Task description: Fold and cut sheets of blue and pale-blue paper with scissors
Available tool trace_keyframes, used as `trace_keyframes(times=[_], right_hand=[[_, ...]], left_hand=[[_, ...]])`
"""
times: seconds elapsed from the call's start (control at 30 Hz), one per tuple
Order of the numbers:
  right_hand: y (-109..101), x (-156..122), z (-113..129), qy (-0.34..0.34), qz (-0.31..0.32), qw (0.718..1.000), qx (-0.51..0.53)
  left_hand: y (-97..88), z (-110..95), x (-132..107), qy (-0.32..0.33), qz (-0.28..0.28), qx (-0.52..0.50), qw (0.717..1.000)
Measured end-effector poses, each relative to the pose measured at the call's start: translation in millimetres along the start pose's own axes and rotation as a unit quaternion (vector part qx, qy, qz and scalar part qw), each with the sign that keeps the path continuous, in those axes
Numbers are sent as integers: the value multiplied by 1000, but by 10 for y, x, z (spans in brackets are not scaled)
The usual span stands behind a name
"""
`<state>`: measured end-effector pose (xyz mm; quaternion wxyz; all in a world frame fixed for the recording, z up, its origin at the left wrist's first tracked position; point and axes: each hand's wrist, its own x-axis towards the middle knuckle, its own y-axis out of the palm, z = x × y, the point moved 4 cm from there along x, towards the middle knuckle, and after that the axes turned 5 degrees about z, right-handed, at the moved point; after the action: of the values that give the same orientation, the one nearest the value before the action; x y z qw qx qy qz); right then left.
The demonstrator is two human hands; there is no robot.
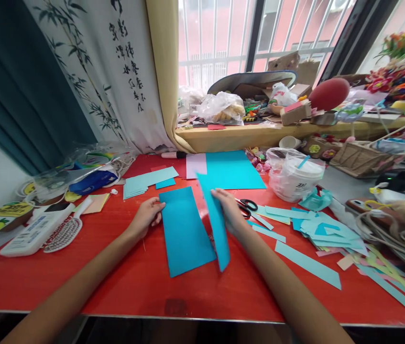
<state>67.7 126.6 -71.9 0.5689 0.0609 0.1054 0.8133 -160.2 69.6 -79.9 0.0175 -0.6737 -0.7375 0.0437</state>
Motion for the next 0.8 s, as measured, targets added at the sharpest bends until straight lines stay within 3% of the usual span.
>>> trace_keyframes(times=[0.23,0.5,0.63,0.7,0.8], right_hand=[[389,-151,-270,-25,35,983,-181],[398,-187,-261,-51,28,965,-255],[335,-198,-134,-140,-60,953,-261],[287,-186,-84,-153,-76,958,-231],[302,-134,-130,-64,40,990,-122]], left_hand=[[153,-106,-90,-14,48,14,999],[206,-155,-145,21,27,26,999],[189,-151,-144,51,22,38,998],[180,-165,-154,63,17,39,997],[172,-193,-180,73,8,41,996]])
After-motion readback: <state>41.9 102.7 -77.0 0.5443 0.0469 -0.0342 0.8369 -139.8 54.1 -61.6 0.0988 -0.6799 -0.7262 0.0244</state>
